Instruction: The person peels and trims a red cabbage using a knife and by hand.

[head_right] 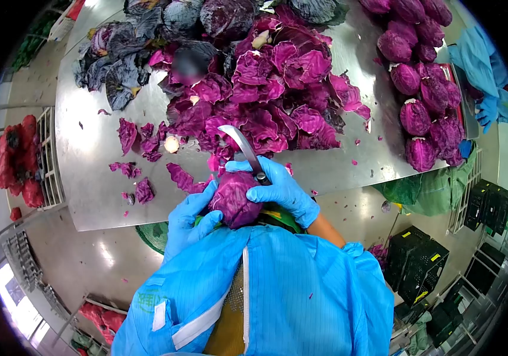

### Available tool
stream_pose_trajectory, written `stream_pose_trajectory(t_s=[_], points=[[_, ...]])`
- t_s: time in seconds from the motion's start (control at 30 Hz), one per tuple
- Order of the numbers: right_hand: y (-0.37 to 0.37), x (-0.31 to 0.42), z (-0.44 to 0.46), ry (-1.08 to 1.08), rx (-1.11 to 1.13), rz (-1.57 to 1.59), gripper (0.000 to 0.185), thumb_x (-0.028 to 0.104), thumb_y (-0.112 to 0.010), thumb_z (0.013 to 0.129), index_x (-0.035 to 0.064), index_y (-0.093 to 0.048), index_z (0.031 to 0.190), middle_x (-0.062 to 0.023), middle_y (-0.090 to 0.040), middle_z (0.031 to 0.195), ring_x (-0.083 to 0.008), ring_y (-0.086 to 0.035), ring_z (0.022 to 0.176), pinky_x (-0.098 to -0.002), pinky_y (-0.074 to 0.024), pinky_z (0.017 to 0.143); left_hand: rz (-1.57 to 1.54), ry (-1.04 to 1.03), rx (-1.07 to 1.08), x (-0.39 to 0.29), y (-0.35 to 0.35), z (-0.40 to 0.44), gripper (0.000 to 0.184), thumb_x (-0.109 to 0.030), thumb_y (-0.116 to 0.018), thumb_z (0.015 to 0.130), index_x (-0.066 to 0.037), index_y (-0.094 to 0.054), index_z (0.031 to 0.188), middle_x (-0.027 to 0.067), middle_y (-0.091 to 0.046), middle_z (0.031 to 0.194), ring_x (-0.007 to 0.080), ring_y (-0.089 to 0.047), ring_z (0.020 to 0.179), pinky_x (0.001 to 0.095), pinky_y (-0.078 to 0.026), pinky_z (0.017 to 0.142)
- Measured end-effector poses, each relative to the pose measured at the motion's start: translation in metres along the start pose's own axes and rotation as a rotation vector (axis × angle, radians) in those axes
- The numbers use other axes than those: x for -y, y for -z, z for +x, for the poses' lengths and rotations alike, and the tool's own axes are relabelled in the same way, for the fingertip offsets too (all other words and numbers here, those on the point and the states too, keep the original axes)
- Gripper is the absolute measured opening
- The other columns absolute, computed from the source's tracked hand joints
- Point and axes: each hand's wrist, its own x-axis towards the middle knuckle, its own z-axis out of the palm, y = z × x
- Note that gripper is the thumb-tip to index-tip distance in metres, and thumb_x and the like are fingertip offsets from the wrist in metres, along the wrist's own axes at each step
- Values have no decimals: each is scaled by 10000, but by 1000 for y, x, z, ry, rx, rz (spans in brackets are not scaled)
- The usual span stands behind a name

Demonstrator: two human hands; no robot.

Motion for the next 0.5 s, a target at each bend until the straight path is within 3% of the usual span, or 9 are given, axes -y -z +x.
stream_pose_trajectory(t_s=[0.1,0.2,0.3,0.4,0.5], points=[[3,-8,-3,79,-21,-111,853,399,-836,683,-8,-516,1360,-147,-548,1377,-260,-516,1278,-410,-365,1121,171,-238,-127,7,-5,-1,597,-232,-795,785,-85,-596,1328,107,-663,983,259,-648,884,353,-521,795],[-2,-9,-9,88,-55,-83,868,441,-841,667,-4,-535,1345,-158,-547,1376,-267,-511,1286,-414,-364,1121,228,-298,-116,2,-3,-2,587,-218,-812,760,-90,-619,1298,113,-659,982,263,-646,877,370,-522,764],[-1,-9,-9,93,-25,-106,868,442,-840,662,-4,-539,1343,-164,-545,1378,-270,-504,1296,-413,-358,1126,192,-390,-174,1,-3,-3,449,-206,-838,727,-62,-665,1115,115,-636,925,250,-617,809,369,-510,698],[0,-8,-7,115,52,-124,862,417,-837,667,-15,-531,1347,-170,-539,1386,-272,-499,1302,-418,-347,1133,-76,-222,-77,4,-5,-6,345,-181,-863,697,-65,-619,911,75,-579,885,194,-563,800,333,-475,723],[-4,-6,-5,75,83,-67,852,386,-827,676,-30,-520,1354,-177,-532,1393,-274,-492,1308,-416,-330,1142,-594,72,72,12,-7,-7,351,-140,-870,682,-73,-558,828,26,-522,889,140,-507,822,288,-426,782]])
